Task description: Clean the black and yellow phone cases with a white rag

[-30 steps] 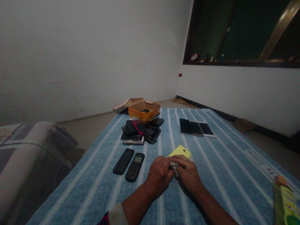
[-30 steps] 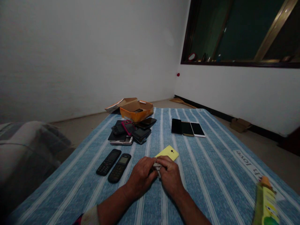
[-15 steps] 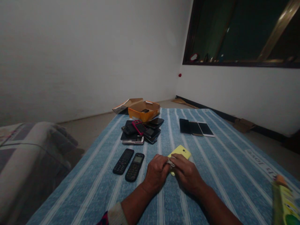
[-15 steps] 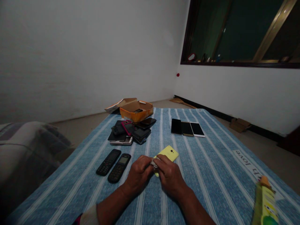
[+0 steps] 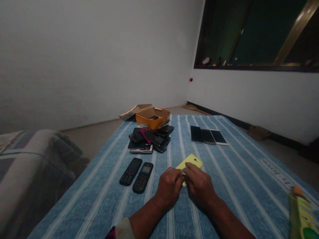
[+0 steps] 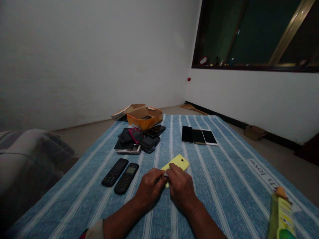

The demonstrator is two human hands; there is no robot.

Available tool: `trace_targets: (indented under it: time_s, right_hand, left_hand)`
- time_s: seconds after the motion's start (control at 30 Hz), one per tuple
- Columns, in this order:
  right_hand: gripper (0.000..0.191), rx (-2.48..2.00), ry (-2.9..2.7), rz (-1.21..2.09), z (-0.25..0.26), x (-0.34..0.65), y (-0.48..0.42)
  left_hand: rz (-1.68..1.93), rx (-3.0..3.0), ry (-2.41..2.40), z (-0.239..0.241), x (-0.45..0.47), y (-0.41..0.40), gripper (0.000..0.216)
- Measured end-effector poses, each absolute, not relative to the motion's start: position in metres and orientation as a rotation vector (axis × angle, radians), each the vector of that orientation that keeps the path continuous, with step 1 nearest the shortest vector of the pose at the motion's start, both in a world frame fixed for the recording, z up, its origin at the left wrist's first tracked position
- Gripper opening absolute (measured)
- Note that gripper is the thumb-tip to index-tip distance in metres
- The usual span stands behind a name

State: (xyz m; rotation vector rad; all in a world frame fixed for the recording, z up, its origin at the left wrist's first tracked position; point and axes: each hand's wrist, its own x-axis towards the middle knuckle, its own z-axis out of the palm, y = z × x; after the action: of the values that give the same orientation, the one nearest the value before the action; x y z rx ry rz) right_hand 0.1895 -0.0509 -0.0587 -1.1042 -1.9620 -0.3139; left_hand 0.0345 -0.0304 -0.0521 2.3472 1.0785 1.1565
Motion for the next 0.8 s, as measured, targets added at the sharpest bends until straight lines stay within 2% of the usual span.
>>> trace_targets:
  time_s: [0.13, 0.3, 0.53, 0.67, 0.8]
  right_hand:
    - [0.025, -1.084, -1.935, -0.336, -0.058, 0.188, -0.052]
    - [0.027, -1.082, -1.964, -0.177, -0.055, 0.188, -0.053]
    - [0.042, -0.994, -1.948, -0.085, -0.055, 0.19, -0.051]
    - [0.03, -1.013, -1.988, -0.134, -0.057, 0.191, -0.049]
    - [0.03, -1.095, -1.942, -0.391, -0.065, 0.202, -0.043]
  left_hand:
    - [1.183, 2.342, 1.085, -0.054, 0.035, -0.031, 0.021]
    - [1.205, 2.388, 1.038, -0.054, 0.032, -0.029, 0.022]
    - [1.234, 2.524, 0.964, -0.056, 0.031, -0.025, 0.022]
    - [1.261, 2.516, 0.924, -0.057, 0.032, -0.026, 0.021]
    - [1.317, 2.465, 0.965, -0.056, 0.033, -0.027, 0.016]
